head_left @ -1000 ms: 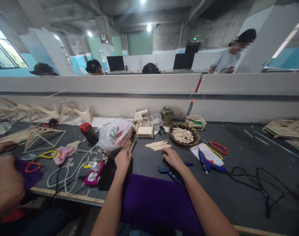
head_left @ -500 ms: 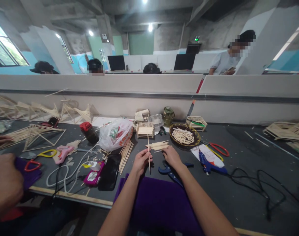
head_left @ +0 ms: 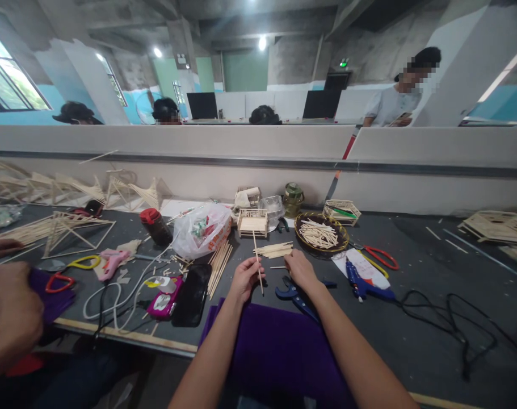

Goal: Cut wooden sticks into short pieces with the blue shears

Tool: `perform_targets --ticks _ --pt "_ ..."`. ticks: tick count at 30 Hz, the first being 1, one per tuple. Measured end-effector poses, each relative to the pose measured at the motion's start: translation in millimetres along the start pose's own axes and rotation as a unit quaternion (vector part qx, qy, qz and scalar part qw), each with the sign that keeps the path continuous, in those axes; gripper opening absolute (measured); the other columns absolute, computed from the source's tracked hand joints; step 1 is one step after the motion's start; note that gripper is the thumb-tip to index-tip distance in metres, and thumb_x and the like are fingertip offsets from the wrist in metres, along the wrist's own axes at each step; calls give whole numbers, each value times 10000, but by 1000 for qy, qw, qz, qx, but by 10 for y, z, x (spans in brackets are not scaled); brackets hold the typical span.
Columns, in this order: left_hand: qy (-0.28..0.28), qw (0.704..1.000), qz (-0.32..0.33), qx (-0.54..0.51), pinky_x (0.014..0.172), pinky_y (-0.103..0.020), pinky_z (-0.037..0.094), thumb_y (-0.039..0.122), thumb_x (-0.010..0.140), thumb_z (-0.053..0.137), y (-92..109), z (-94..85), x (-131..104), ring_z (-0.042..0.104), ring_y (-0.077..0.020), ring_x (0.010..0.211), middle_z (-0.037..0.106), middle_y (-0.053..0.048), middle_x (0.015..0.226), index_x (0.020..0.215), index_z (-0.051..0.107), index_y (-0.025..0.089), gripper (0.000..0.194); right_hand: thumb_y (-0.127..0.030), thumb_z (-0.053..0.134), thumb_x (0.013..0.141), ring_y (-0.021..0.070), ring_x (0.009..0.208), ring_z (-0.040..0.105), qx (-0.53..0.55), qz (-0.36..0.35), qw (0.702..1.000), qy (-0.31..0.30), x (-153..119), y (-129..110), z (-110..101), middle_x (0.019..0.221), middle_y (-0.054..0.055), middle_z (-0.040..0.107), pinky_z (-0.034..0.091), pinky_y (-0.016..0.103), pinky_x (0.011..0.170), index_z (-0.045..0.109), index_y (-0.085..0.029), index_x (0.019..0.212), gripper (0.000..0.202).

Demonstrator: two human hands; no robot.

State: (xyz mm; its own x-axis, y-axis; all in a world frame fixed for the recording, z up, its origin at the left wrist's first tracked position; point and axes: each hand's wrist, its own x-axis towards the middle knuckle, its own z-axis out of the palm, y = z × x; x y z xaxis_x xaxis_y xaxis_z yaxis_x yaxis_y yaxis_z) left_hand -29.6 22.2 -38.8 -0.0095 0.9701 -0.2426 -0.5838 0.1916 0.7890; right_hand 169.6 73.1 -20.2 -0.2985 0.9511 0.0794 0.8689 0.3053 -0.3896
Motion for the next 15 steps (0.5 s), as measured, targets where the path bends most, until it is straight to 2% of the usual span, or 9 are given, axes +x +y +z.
perform_targets --ticks 2,5,8,10,13,15 --pt "-2 1000 -1 3 621 -250 556 282 607 825 -4 4 -2 626 -107 620 633 -8 690 947 656 114 416 -95 523 774 195 855 553 30 -4 1000 2 -22 1 -29 857 83 626 346 250 672 622 -184 769 133" --pt "-4 1000 -4 5 621 -253 553 290 598 831 -2 16 -11 628 -109 615 635 -8 689 930 661 113 413 -146 455 831 165 727 581 86 4 996 19 -57 -44 -79 759 35 639 374 242 643 599 -199 925 180" --pt "-12 1000 -8 3 613 -253 550 287 591 834 18 39 -30 632 -115 610 641 -14 694 924 661 106 416 -220 364 888 140 647 601 160 3 986 48 -93 -143 -125 806 15 661 423 236 617 547 -209 1063 253" --pt "-22 1000 -11 -5 589 -252 546 274 601 826 44 67 -51 622 -105 575 647 -15 704 960 651 109 433 -279 348 901 138 604 610 256 -1 963 77 -120 -222 -151 826 26 668 448 242 580 556 -199 1060 274" --pt "-35 999 -12 -23 542 -242 530 254 630 798 100 133 -99 587 -82 501 643 1 692 1080 610 134 502 -317 368 897 166 643 631 360 -23 925 117 -168 -329 -186 887 64 672 477 268 554 599 -186 1065 314" --pt "-40 999 -14 -25 518 -234 518 245 646 777 140 192 -145 576 -80 476 637 10 669 1119 580 144 522 -273 384 891 193 796 637 320 -73 935 134 -209 -387 -204 1004 87 652 510 308 664 596 -194 1130 330"
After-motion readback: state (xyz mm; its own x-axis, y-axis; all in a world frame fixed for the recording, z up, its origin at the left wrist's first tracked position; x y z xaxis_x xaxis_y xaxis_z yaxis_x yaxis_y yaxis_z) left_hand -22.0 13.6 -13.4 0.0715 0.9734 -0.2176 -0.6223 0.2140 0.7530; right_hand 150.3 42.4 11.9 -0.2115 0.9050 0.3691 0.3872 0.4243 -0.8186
